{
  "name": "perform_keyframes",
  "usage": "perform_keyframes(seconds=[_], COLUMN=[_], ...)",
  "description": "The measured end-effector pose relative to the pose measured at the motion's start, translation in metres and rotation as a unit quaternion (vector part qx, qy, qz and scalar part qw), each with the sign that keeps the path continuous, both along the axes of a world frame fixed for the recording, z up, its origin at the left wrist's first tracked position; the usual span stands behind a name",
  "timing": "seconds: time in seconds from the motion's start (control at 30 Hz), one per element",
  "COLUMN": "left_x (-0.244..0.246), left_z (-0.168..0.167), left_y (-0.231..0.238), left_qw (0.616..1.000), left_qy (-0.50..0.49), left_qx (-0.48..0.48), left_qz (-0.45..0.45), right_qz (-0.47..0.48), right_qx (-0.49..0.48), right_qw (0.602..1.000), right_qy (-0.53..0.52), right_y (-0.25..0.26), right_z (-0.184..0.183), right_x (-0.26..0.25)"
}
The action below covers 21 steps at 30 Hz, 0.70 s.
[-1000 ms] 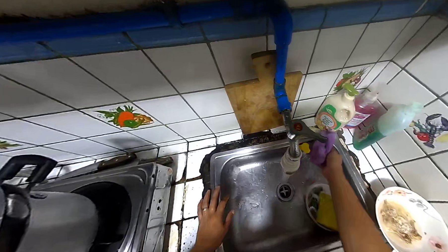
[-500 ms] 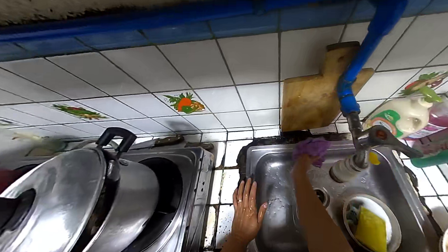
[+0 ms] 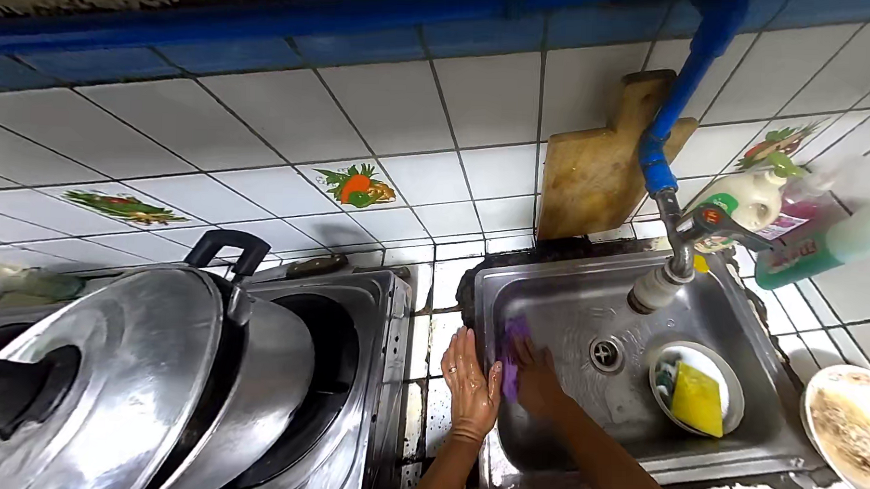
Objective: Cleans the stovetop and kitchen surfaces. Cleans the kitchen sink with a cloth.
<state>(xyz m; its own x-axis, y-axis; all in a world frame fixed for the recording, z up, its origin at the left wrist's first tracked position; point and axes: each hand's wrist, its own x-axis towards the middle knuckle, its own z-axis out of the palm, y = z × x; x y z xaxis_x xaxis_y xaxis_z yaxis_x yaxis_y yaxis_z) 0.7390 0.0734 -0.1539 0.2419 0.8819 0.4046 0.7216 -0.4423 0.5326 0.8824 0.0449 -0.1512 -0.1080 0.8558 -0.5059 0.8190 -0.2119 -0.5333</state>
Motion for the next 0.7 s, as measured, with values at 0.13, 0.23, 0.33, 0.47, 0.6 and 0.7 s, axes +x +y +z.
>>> perform_keyframes(seconds=[0.13, 0.23, 0.33, 0.47, 0.6, 0.7], left_x=[0.0, 0.0, 0.0, -0.002, -0.001, -0.002], left_z=[0.0, 0.0, -0.001, -0.002, -0.001, -0.002], left_y=[0.0, 0.001, 0.002, 0.002, 0.004, 0.005], left_qw=[1.0, 1.0, 1.0, 1.0, 0.999, 0.999], left_qy=[0.0, 0.001, 0.013, 0.023, 0.04, 0.05], left_qx=[-0.004, -0.002, -0.009, -0.016, -0.018, 0.002], left_qz=[0.002, -0.003, -0.007, -0.006, -0.005, -0.004], right_qz=[0.035, -0.034, -0.098, -0.11, -0.283, -0.45], right_qx=[-0.001, -0.171, -0.04, 0.152, 0.164, 0.217], right_qw=[0.996, 0.973, 0.989, 0.975, 0.927, 0.84], right_qy=[-0.085, -0.15, -0.104, -0.123, -0.185, -0.214], right_y=[-0.063, -0.067, -0.072, -0.037, -0.006, 0.01], right_z=[0.014, 0.036, -0.01, -0.046, -0.059, -0.087], right_x=[0.021, 0.031, 0.018, 0.05, 0.122, 0.153])
